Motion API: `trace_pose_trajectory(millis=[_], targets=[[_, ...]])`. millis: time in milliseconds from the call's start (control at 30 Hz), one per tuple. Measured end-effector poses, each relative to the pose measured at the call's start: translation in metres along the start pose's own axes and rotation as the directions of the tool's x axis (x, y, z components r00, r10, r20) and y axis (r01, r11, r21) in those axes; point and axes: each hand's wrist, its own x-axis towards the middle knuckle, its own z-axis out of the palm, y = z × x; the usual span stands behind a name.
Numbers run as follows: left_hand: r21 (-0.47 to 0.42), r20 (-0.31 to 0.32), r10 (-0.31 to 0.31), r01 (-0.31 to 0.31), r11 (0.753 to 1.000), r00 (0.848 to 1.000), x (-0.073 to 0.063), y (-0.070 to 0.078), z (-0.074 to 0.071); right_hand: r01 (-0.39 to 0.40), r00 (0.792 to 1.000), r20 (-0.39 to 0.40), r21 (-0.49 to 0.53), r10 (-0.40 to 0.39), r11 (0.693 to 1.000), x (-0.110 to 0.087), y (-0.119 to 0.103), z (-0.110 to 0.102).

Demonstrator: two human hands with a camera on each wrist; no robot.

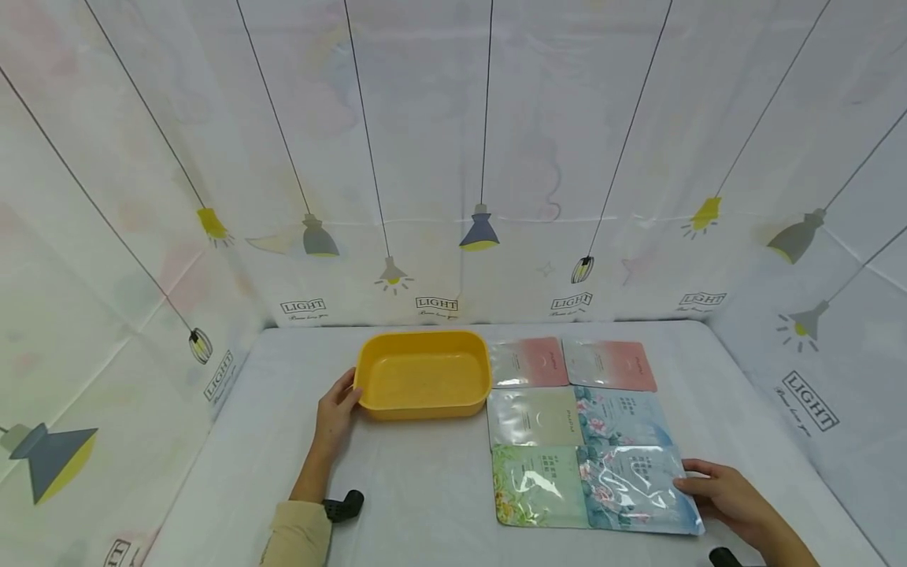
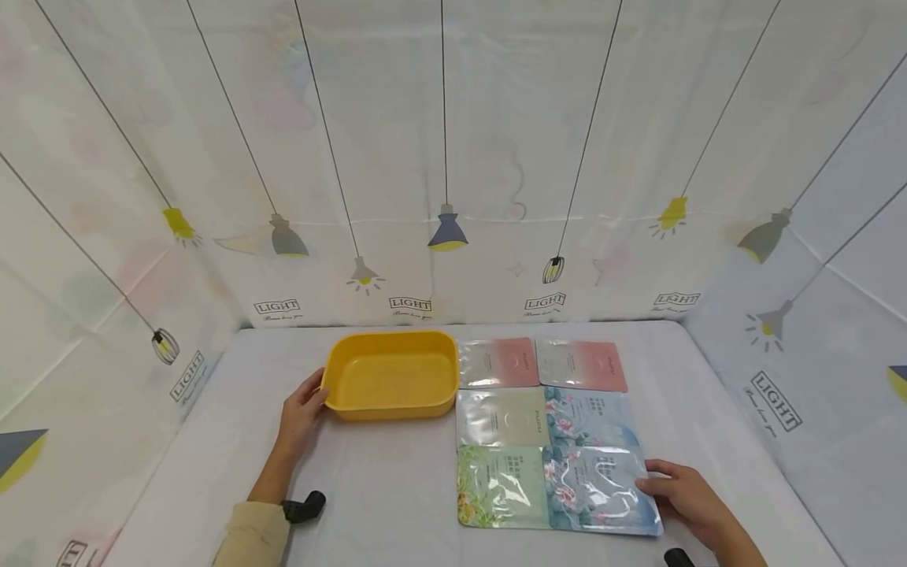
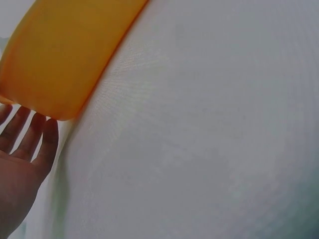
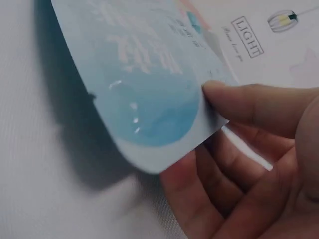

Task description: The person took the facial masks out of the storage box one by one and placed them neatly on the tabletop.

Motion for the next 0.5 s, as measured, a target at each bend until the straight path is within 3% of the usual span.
trace_pose_trajectory(millis=[67,200,367,500], targets=[[0.004,0.006,0.005,-0.005,1.000,1.000,0.000,0.000,0.000,-0.034,0.996,-0.087,-0.081,0.027,0.996,0.002,0.000,0.003],[0.000,0.018,0.003,-0.003,1.000,1.000,0.002,-0.001,0.000,-0.084,0.982,-0.182,-0.194,0.049,0.977,0.002,-0.001,0.006],[-0.008,0.011,0.000,0.000,1.000,1.000,0.007,-0.011,-0.003,-0.091,0.973,-0.231,-0.296,0.021,0.951,0.002,-0.005,0.007],[-0.013,0.005,-0.003,0.003,1.000,1.000,0.014,-0.025,-0.004,-0.123,0.963,-0.267,-0.315,0.036,0.941,0.003,-0.004,0.009]])
